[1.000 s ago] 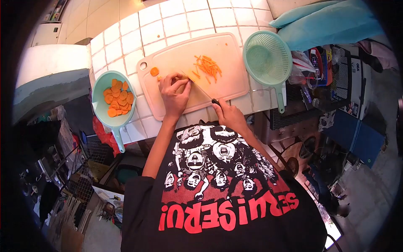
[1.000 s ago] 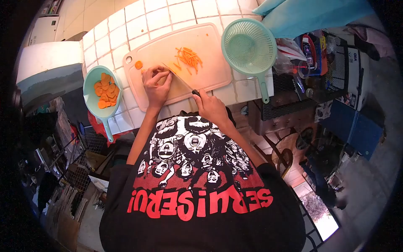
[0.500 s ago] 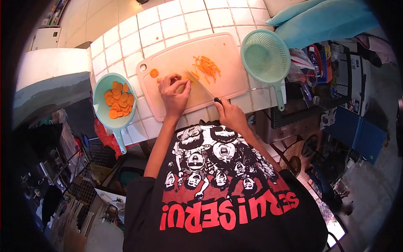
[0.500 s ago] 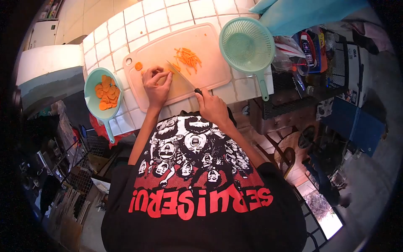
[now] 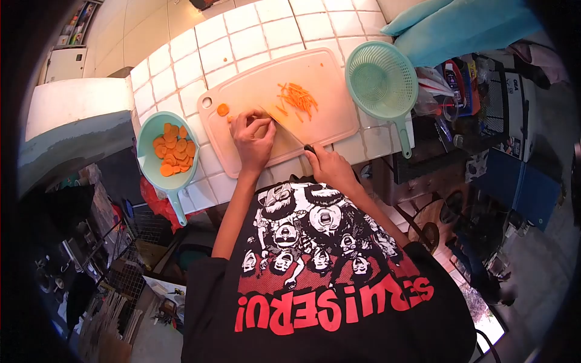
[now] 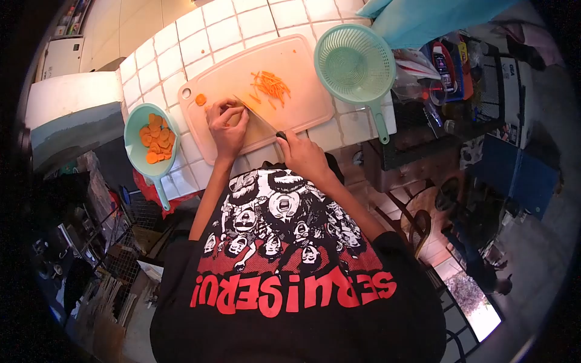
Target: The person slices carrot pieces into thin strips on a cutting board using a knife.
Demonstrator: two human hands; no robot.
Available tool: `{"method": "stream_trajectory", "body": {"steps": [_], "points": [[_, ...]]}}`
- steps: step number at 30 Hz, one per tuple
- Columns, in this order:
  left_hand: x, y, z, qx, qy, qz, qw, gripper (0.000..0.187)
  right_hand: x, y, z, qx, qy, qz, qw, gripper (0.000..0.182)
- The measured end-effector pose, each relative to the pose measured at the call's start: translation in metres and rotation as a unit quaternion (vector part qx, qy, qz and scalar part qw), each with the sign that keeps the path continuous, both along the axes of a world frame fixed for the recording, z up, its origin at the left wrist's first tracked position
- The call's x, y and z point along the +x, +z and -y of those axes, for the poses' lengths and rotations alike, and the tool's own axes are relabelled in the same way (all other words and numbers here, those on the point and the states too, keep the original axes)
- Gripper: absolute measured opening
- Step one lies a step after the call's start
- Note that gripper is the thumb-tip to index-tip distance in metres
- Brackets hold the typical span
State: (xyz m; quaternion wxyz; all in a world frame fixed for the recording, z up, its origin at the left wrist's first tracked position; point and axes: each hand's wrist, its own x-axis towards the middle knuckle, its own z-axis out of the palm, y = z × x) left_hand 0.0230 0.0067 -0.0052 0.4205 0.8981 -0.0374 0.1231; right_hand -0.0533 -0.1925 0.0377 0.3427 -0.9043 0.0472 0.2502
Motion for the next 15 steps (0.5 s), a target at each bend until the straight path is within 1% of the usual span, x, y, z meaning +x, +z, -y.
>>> {"method": "stream_trajectory", "body": {"steps": [4, 7, 12, 15], "points": [[0.001, 0.001, 0.002, -0.009, -0.002, 0.007, 1.000, 0.010, 0.001, -0.001, -0.002, -0.024, 0.003, -0.011, 1.000, 0.034], [0.001, 0.003, 0.000, 0.003, 0.005, -0.003, 1.000, 0.010, 0.001, 0.007, 0.001, -0.009, -0.018, -0.020, 1.000, 0.034], [0.000, 0.001, 0.001, 0.003, 0.008, -0.011, 1.000, 0.010, -0.001, -0.005, 0.003, 0.003, -0.045, -0.018, 0.999, 0.034], [0.000, 0.001, 0.001, -0.003, 0.007, -0.007, 1.000, 0.009, -0.001, -0.002, 0.003, 0.018, -0.017, -0.027, 0.999, 0.035]]}}
